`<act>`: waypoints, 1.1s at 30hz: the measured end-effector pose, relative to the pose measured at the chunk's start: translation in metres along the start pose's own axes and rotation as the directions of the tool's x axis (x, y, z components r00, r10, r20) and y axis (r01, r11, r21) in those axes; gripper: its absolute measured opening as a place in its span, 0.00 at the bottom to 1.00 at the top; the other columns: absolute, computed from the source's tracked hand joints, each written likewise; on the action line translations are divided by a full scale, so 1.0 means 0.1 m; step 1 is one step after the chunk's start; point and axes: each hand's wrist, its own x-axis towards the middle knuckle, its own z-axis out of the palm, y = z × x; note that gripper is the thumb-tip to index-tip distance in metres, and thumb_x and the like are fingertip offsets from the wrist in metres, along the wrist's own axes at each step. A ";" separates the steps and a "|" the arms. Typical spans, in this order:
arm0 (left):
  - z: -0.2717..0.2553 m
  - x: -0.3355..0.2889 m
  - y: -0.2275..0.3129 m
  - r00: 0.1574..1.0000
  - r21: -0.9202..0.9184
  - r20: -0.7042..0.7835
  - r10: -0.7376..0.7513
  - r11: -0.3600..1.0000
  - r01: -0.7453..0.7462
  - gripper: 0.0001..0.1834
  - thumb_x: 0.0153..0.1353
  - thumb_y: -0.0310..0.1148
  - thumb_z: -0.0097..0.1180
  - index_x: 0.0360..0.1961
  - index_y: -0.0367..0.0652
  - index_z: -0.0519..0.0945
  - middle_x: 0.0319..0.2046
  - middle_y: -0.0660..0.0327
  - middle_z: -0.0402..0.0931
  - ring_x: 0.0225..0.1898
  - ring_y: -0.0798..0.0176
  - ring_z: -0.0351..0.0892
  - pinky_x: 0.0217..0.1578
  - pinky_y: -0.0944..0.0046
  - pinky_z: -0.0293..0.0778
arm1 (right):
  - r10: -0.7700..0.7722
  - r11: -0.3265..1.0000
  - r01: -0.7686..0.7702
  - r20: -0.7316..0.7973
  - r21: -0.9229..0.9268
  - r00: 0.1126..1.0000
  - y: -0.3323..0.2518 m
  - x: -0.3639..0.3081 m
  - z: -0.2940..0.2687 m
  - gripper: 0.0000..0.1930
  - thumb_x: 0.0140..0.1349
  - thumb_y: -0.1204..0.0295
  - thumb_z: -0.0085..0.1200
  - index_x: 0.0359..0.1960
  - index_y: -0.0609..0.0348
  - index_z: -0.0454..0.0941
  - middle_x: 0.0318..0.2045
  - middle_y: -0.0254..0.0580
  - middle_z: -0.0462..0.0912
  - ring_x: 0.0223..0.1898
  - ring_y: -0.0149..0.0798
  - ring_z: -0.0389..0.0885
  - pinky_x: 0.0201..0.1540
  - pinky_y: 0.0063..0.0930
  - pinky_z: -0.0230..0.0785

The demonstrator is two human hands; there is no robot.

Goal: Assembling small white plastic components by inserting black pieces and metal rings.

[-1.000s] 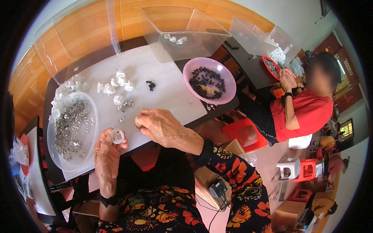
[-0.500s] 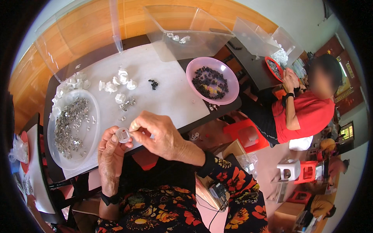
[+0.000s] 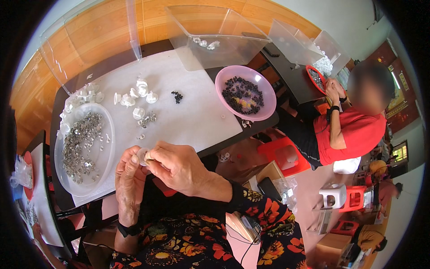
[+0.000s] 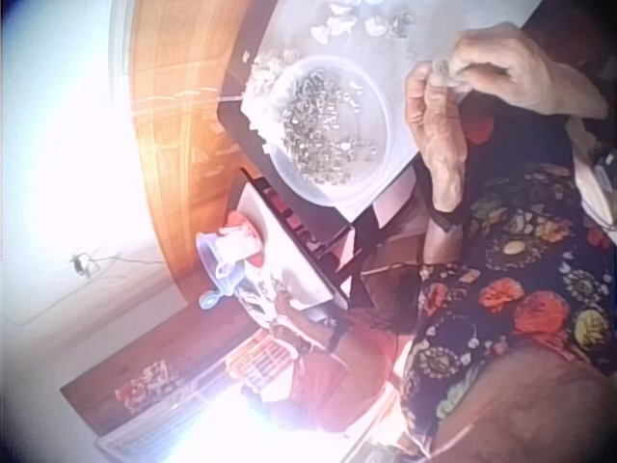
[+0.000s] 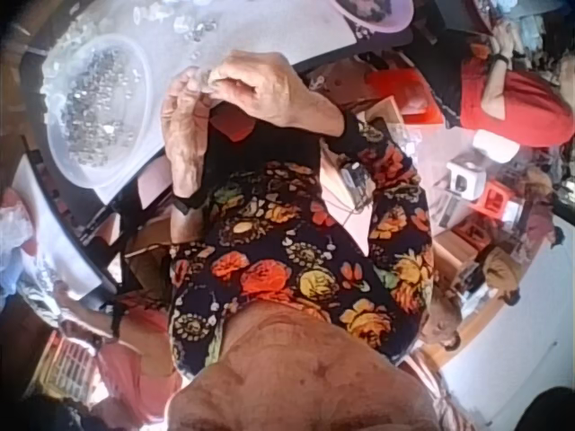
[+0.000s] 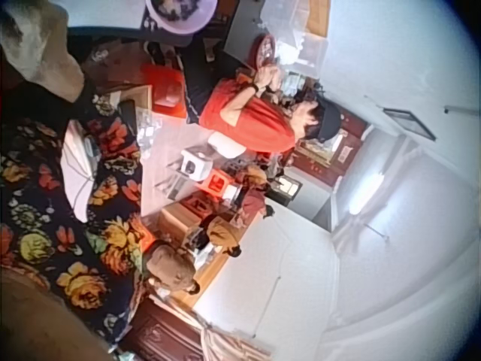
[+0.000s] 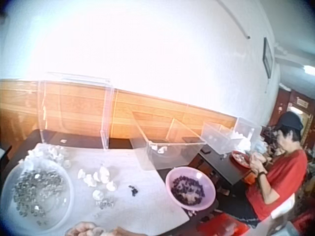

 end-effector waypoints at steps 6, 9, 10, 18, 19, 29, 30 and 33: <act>-0.06 0.01 0.01 0.998 -0.050 0.045 -0.043 0.998 0.045 0.15 0.65 0.35 0.52 0.47 0.36 0.74 0.37 0.56 0.78 0.34 0.63 0.79 0.34 0.64 0.77 | 0.055 0.990 -0.053 -0.010 0.134 0.998 -0.05 0.08 -0.07 0.10 0.53 0.79 0.56 0.38 0.54 0.77 0.25 0.37 0.74 0.24 0.38 0.77 0.26 0.29 0.71; -0.01 0.00 0.03 0.997 -0.055 0.015 -0.074 0.996 0.075 0.19 0.64 0.38 0.53 0.48 0.33 0.72 0.34 0.58 0.76 0.32 0.65 0.75 0.32 0.66 0.74 | -0.037 0.999 0.036 0.031 0.035 0.999 -0.05 0.11 -0.08 0.13 0.51 0.79 0.58 0.39 0.52 0.78 0.25 0.35 0.73 0.24 0.37 0.76 0.27 0.29 0.70; -0.03 0.00 0.03 0.997 -0.073 0.027 -0.076 0.994 0.078 0.17 0.65 0.37 0.52 0.48 0.34 0.73 0.35 0.57 0.77 0.32 0.63 0.77 0.32 0.65 0.75 | -0.084 0.996 0.084 0.030 -0.021 0.996 -0.03 0.10 -0.08 0.14 0.49 0.79 0.59 0.39 0.52 0.78 0.25 0.34 0.73 0.25 0.36 0.76 0.27 0.29 0.69; -0.05 -0.03 -0.06 0.999 -0.086 -0.009 -0.050 0.995 0.049 0.13 0.64 0.33 0.53 0.46 0.37 0.75 0.35 0.58 0.78 0.35 0.64 0.77 0.36 0.63 0.76 | -0.138 0.989 0.134 -0.062 -0.065 0.988 -0.01 0.03 0.01 0.10 0.48 0.79 0.62 0.33 0.56 0.78 0.29 0.35 0.74 0.26 0.34 0.75 0.28 0.27 0.68; -0.02 -0.04 -0.06 1.000 -0.041 -0.002 -0.008 0.999 0.008 0.13 0.64 0.33 0.53 0.46 0.37 0.75 0.36 0.58 0.77 0.36 0.65 0.77 0.38 0.63 0.76 | 0.023 0.996 -0.017 -0.068 0.091 0.997 -0.03 0.02 0.02 0.09 0.50 0.80 0.61 0.32 0.57 0.77 0.28 0.35 0.75 0.27 0.32 0.76 0.29 0.25 0.69; 0.12 -0.07 -0.02 0.957 0.535 0.169 0.235 0.794 -0.289 0.14 0.65 0.32 0.52 0.47 0.34 0.75 0.36 0.57 0.76 0.36 0.65 0.76 0.40 0.64 0.76 | 0.465 0.500 -0.367 0.114 0.784 0.878 0.13 -0.13 0.13 0.01 0.61 0.82 0.52 0.32 0.66 0.73 0.32 0.38 0.80 0.31 0.27 0.79 0.33 0.20 0.73; 0.10 -0.06 -0.01 0.957 0.535 0.167 0.236 0.793 -0.289 0.14 0.65 0.32 0.52 0.47 0.34 0.75 0.36 0.57 0.76 0.36 0.65 0.76 0.40 0.64 0.76 | 0.464 0.499 -0.367 0.116 0.785 0.878 0.12 -0.12 0.11 0.01 0.61 0.82 0.52 0.32 0.66 0.73 0.32 0.38 0.80 0.31 0.27 0.79 0.33 0.20 0.73; 0.01 0.01 0.00 0.995 0.146 0.095 0.021 0.989 -0.035 0.16 0.66 0.35 0.50 0.47 0.33 0.74 0.35 0.55 0.76 0.34 0.63 0.77 0.35 0.64 0.76 | 0.445 0.508 -0.366 0.127 0.780 0.887 0.07 -0.06 0.02 0.01 0.61 0.81 0.52 0.32 0.67 0.74 0.30 0.38 0.80 0.31 0.26 0.79 0.31 0.20 0.73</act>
